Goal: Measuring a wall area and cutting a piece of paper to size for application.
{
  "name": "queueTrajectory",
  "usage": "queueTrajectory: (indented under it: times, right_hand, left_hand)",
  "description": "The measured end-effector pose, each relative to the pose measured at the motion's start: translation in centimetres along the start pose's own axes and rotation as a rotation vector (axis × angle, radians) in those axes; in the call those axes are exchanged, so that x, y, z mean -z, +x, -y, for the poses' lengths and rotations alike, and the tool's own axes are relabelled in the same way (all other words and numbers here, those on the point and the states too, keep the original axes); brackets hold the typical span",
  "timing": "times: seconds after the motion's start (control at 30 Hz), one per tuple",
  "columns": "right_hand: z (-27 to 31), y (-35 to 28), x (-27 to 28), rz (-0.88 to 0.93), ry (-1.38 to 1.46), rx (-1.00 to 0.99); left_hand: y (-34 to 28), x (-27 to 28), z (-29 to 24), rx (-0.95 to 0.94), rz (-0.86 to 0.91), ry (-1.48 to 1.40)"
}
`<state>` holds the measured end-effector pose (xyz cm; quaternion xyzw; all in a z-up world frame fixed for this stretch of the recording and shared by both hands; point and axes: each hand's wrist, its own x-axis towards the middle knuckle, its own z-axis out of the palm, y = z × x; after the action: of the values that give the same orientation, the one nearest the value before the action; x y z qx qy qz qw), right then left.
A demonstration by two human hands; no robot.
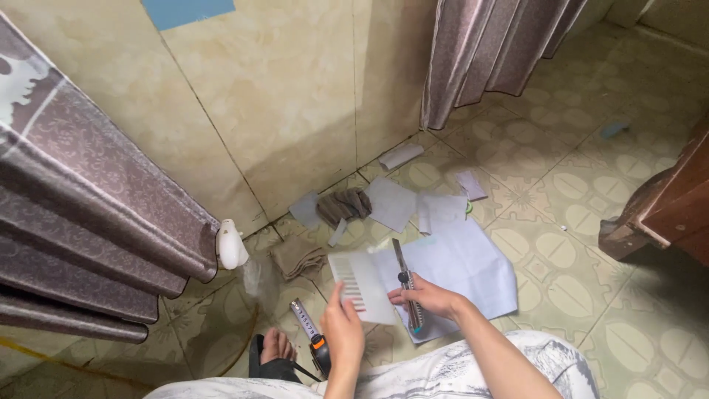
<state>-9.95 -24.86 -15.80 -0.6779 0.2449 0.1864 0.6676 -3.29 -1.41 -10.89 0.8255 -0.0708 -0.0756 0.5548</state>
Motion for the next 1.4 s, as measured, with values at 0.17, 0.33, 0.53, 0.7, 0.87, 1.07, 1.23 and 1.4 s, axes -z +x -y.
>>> queueTrajectory:
  times: [0.17, 0.33, 0.53, 0.7, 0.87, 1.07, 1.23, 1.4]
  right_hand:
    - [1.6, -1.3, 0.5, -0.128, 0.106, 0.046]
    - [-0.4, -0.3, 1.4, -0.196, 0.016, 0.002]
    - [-0.2, -0.6, 1.0, -0.201, -0.170, -0.036]
    - [-0.5, -0.2, 1.1, -0.205, -0.237, -0.036]
    - [-1.0, 0.3, 1.3, -0.200, -0.256, -0.004]
    - [-0.5, -0.1, 1.0, -0.207, -0.270, -0.005]
    - [-0.3, 0.1, 1.1, -0.177, -0.288, -0.008]
    - [1.0, -0.7, 0.6, -0.168, -0.316, -0.069]
  left_hand:
    - [0.6, -2.1, 3.6, 0.033, 0.122, 0.315]
    - [0.4, -3.5, 6.3, 0.080, 0.223, 0.416]
    - [0.6, -4.8, 8.5, -0.048, 0.229, 0.708]
    - [1.0, -5.9, 9.6, -0.223, 0.152, 0.845]
    - [1.1, -6.9, 10.7, -0.455, 0.223, 0.845]
    - [1.1, -7.9, 11.3, -0.462, 0.300, 0.807]
    - [1.2, -8.0, 10.8, -0.454, 0.329, 0.808]
    - [1.2, -7.8, 10.4, -0.431, 0.360, 0.788]
